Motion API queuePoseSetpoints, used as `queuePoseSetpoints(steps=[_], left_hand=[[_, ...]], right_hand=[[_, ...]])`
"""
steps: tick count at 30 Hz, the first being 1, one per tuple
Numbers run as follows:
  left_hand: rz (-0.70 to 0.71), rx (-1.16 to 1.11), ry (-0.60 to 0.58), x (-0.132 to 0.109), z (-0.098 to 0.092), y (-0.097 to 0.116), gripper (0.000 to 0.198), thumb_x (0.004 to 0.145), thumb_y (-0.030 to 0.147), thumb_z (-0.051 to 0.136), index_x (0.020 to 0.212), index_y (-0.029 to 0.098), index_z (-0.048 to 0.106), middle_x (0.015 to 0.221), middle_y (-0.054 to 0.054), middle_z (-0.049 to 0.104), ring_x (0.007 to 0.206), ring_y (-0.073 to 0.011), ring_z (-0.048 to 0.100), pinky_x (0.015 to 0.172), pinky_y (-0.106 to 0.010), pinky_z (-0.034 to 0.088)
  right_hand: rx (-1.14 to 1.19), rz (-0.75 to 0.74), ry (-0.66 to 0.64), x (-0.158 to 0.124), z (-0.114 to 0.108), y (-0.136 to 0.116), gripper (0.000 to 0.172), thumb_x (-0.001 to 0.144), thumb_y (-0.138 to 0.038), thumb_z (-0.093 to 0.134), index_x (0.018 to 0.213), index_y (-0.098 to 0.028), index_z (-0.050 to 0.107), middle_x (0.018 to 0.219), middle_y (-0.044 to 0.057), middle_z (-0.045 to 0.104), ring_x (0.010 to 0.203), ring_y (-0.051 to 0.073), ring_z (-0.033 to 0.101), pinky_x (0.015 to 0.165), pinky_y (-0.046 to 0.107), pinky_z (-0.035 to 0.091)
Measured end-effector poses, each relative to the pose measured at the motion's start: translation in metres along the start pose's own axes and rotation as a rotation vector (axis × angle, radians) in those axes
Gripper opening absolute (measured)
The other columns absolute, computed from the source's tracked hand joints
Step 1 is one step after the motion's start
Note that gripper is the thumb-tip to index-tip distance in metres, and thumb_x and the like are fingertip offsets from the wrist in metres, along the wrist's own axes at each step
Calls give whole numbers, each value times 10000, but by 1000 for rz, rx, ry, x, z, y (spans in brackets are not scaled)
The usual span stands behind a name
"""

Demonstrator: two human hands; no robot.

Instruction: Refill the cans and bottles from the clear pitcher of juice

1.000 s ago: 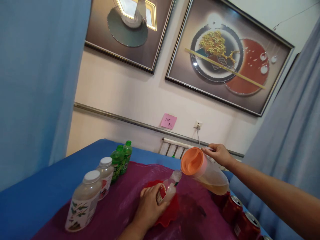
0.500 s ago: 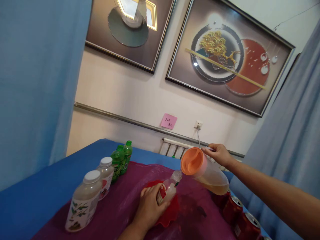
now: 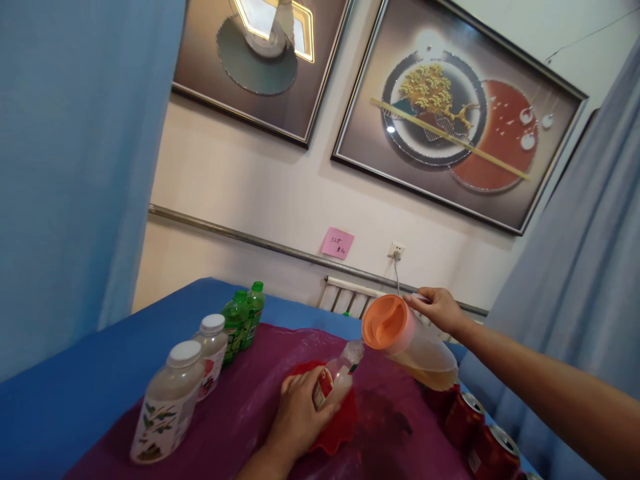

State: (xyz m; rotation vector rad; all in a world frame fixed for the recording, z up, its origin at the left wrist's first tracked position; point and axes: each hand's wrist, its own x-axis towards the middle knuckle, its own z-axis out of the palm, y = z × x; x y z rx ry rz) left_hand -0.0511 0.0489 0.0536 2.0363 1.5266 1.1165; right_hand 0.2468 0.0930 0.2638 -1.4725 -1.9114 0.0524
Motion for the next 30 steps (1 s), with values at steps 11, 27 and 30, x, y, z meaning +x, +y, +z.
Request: queuePoseSetpoints(steps=[11, 27, 30], left_hand=[[-14, -2, -9, -2, 1, -1, 532, 712, 340, 737, 1229, 242, 657, 1211, -57, 739, 1136, -292, 647, 1086, -429, 355], [-3, -11, 0, -1, -1, 2, 476, 718, 365, 737, 1180, 273, 670, 1174, -50, 754, 1108, -284, 659, 1074, -409, 369], [-6, -16, 9, -2, -2, 3, 479, 707, 354, 741, 1176, 284, 673, 1165, -44, 759, 1101, -287, 665, 1072, -401, 374]], right_hand=[[10, 4, -7, -1, -2, -3, 567, 740, -720, 593, 540, -241, 364, 537, -56, 287, 512, 99, 296, 464, 251, 222], [1, -30, 13, -1, -2, -4, 600, 747, -747, 589, 525, -241, 353, 514, -60, 289, 498, 96, 282, 455, 253, 218], [1, -39, 19, -1, -2, -5, 608, 743, -753, 593, 519, -238, 359, 505, -58, 295, 495, 95, 282, 453, 253, 218]])
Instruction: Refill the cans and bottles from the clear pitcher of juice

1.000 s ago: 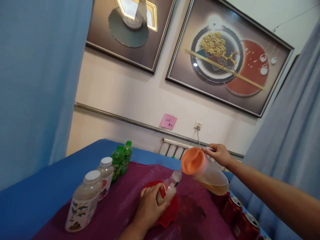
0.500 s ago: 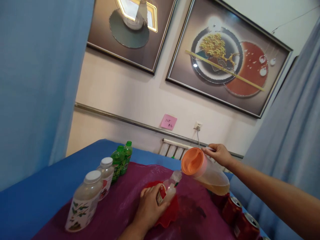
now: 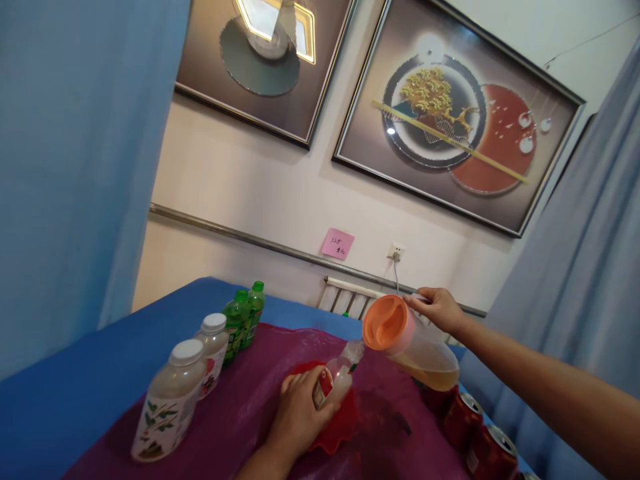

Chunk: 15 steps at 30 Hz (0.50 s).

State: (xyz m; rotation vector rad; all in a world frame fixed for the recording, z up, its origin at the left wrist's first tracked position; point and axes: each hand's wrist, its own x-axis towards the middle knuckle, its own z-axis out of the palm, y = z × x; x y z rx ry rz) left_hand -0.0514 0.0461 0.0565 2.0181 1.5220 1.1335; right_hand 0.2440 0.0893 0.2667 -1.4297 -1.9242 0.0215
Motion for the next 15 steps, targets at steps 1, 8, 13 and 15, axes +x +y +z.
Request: queuePoseSetpoints(steps=[1, 8, 13, 15], left_hand=[[0, -2, 1, 0, 0, 0, 480, 706, 350, 740, 1176, 282, 673, 1161, -45, 760, 1097, -287, 666, 1071, -401, 374], [15, -8, 4, 0, 3, -3, 480, 714, 362, 743, 1180, 273, 673, 1169, -51, 754, 1101, -285, 661, 1072, -407, 371], [10, 1, -4, 0, 3, -4, 486, 720, 361, 736, 1192, 268, 669, 1179, -56, 751, 1113, -294, 656, 1077, -414, 361], [8, 0, -11, 0, 3, -3, 472, 723, 357, 734, 1181, 265, 672, 1184, -60, 749, 1112, -293, 653, 1080, -417, 355]], right_hand=[[4, 1, 0, 0, 0, 0, 611, 742, -756, 593, 518, -239, 358, 503, -58, 294, 493, 96, 281, 451, 252, 217], [-6, 1, -1, 0, -1, 1, 606, 746, -746, 594, 518, -240, 351, 523, -58, 276, 507, 98, 281, 465, 255, 212], [-13, 0, 0, 0, 0, 3, 602, 747, -745, 599, 525, -237, 364, 521, -56, 294, 511, 102, 296, 473, 255, 223], [-13, 4, -5, 1, 0, 4, 603, 746, -751, 596, 528, -236, 371, 527, -56, 296, 515, 102, 296, 474, 255, 225]])
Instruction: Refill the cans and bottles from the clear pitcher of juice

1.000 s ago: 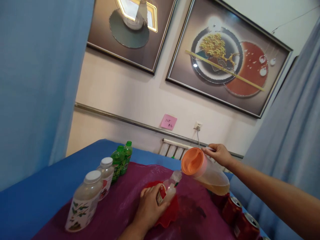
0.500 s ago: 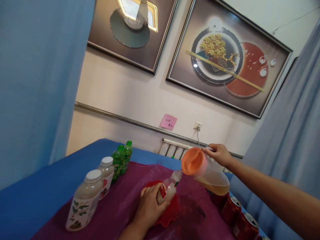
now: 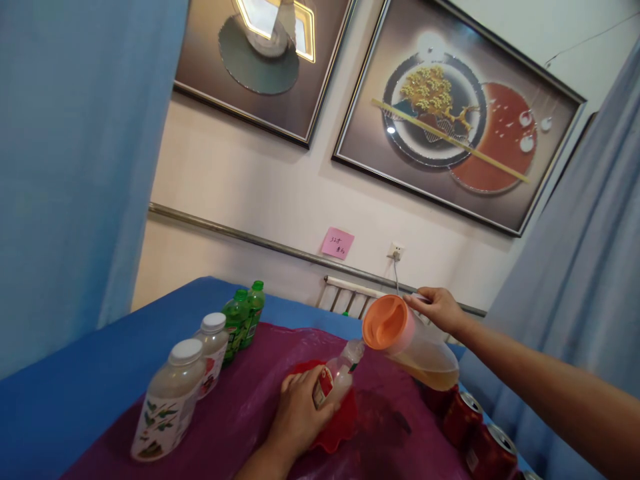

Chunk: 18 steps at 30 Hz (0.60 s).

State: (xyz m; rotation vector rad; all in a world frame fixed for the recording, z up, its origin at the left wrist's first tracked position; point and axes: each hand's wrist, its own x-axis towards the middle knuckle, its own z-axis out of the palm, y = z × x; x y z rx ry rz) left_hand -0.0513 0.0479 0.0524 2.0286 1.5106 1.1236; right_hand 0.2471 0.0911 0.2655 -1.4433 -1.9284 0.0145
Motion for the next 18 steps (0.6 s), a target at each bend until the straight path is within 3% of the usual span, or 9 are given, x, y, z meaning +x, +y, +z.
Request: queuePoseSetpoints(steps=[18], left_hand=[[-5, -16, -2, -1, -3, 4, 455, 716, 336, 734, 1161, 260, 680, 1147, -55, 756, 1091, -282, 658, 1064, -420, 366]], right_hand=[[-8, -10, 13, -1, -1, -2, 610, 755, -744, 589, 523, -241, 333, 530, -60, 262, 509, 98, 274, 476, 257, 205]])
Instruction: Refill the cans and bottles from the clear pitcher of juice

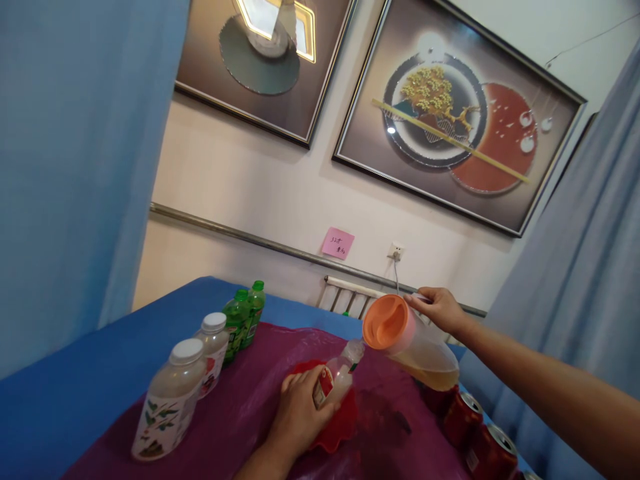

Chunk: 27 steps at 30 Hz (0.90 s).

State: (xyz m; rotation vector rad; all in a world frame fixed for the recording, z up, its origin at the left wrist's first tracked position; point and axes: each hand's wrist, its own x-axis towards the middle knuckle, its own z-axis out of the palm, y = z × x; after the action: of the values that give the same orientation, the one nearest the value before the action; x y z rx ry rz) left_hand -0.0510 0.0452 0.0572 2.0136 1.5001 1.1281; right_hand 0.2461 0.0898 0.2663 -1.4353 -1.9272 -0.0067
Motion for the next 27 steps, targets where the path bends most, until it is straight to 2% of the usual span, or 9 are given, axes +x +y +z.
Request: queuePoseSetpoints(steps=[6, 27], left_hand=[[1, -11, 3, -1, 0, 0, 483, 716, 343, 732, 1190, 274, 668, 1198, -59, 747, 1124, -290, 650, 1063, -418, 370], [20, 6, 28, -1, 1, -1, 449, 740, 368, 731, 1172, 258, 677, 1137, -57, 761, 1072, -286, 669, 1042, -407, 375]], right_hand=[[8, -4, -3, 0, 0, -1, 633, 746, -777, 575, 524, -245, 312, 526, -60, 247, 505, 95, 249, 463, 258, 192], [31, 10, -19, 0, -3, -4, 597, 753, -733, 590, 539, -252, 309, 544, -62, 250, 516, 98, 257, 474, 262, 198]])
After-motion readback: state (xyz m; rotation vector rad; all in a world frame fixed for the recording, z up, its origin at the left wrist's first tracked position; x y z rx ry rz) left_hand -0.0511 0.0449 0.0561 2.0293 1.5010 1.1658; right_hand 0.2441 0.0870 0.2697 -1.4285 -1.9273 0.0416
